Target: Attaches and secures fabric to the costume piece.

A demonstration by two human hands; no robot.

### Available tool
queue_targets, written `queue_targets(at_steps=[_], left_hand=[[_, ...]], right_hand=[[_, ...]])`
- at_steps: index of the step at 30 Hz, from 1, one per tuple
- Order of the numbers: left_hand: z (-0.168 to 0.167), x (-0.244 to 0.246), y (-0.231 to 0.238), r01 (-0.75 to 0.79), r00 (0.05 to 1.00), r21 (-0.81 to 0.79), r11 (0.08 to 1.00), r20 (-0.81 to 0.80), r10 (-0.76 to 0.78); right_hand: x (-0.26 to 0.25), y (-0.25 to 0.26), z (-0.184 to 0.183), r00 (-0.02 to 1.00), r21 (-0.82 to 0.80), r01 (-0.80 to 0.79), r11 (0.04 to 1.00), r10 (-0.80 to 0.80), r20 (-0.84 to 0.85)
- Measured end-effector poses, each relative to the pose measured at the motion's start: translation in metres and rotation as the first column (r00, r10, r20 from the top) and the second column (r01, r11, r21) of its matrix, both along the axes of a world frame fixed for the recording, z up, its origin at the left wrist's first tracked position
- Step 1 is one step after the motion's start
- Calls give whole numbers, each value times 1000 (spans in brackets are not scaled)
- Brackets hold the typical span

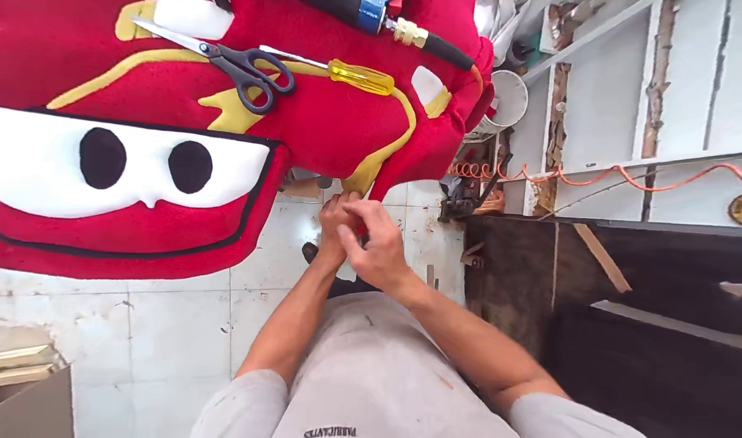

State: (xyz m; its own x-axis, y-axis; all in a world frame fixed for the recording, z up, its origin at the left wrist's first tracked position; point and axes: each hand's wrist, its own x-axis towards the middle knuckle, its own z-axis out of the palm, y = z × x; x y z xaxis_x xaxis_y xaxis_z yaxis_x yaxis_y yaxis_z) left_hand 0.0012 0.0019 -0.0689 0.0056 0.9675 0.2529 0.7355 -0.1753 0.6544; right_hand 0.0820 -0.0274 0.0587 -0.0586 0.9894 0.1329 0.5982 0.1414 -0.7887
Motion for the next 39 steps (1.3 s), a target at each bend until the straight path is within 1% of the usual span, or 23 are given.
queue_targets(at_steps=[1, 2, 3, 4, 5, 6, 7, 8, 9, 10, 11, 12, 14, 15, 18, 21, 27, 30, 31, 33, 35, 37, 39], left_hand=[[0, -1, -5, 13, 994, -107, 994, 108, -1], [1, -3, -9, 50, 990, -192, 980, 140, -24], [-7, -4, -10, 75, 996, -150, 986, 50, -68], [-12, -4, -8, 91, 994, -80, 993, -49, -95], [-14, -5, -7, 96, 995, -30, 995, -33, -97], [-10, -7, -7, 78, 994, -63, 995, 77, -73], [-4, -10, -9, 71, 969, -173, 982, 246, -27], [3, -14, -9, 97, 891, -314, 945, 451, 58], [5, -17, -7, 155, 739, -420, 894, 650, 177], [6, -17, -5, 229, 541, -492, 840, 781, 310], [9, -16, 0, 306, 355, -549, 778, 824, 442], [13, -15, 5, 379, 215, -579, 722, 814, 540], [22, -12, 14, 513, 69, -569, 643, 774, 630], [25, -10, 15, 551, 10, -540, 636, 767, 641], [23, -4, 14, 514, -97, -507, 692, 767, 634], [16, -7, 10, 472, -86, -487, 735, 804, 588], [13, -11, 7, 508, -48, -410, 758, 865, 500], [13, -11, 6, 529, -81, -399, 749, 855, 513], [13, -13, 7, 524, -92, -409, 748, 845, 527], [12, -17, 8, 526, -98, -437, 730, 821, 562], [10, -21, 8, 549, -65, -457, 700, 811, 581], [9, -22, 8, 537, 33, -501, 679, 816, 577], [10, -22, 10, 463, 113, -542, 701, 821, 559]], right_hand=[[-10, 2, -9, 997, 33, 19, 999, -21, 70], [-11, 6, -16, 981, 13, 31, 999, -33, 190], [-7, 11, -21, 949, -63, 69, 996, -46, 310], [2, 17, -24, 925, -160, 139, 977, -70, 374], [13, 23, -27, 922, -272, 212, 939, -100, 373], [25, 27, -29, 934, -368, 268, 890, -146, 327], [32, 29, -33, 945, -405, 300, 864, -211, 249], [35, 29, -36, 947, -375, 320, 870, -280, 158], [32, 27, -40, 940, -310, 339, 888, -336, 63], [28, 25, -43, 927, -248, 357, 901, -373, -22], [23, 24, -45, 910, -212, 378, 901, -404, -95], [18, 22, -47, 888, -196, 404, 893, -435, -150], [11, 17, -52, 861, -167, 440, 882, -467, -200], [10, 15, -54, 859, -148, 444, 884, -467, -209], [8, 9, -61, 867, -96, 451, 887, -461, -188], [7, 7, -64, 868, -111, 449, 887, -462, -180], [-1, 10, -63, 841, -161, 445, 881, -473, -263], [-1, 14, -65, 825, -184, 443, 877, -479, -300], [1, 16, -66, 802, -236, 437, 868, -495, -333], [6, 21, -68, 677, -464, 334, 820, -551, -487], [16, 26, -74, 486, -638, 106, 763, -599, -636], [21, 30, -84, 345, -659, -71, 749, -602, -720], [23, 33, -88, 253, -626, -139, 767, -584, -771]])
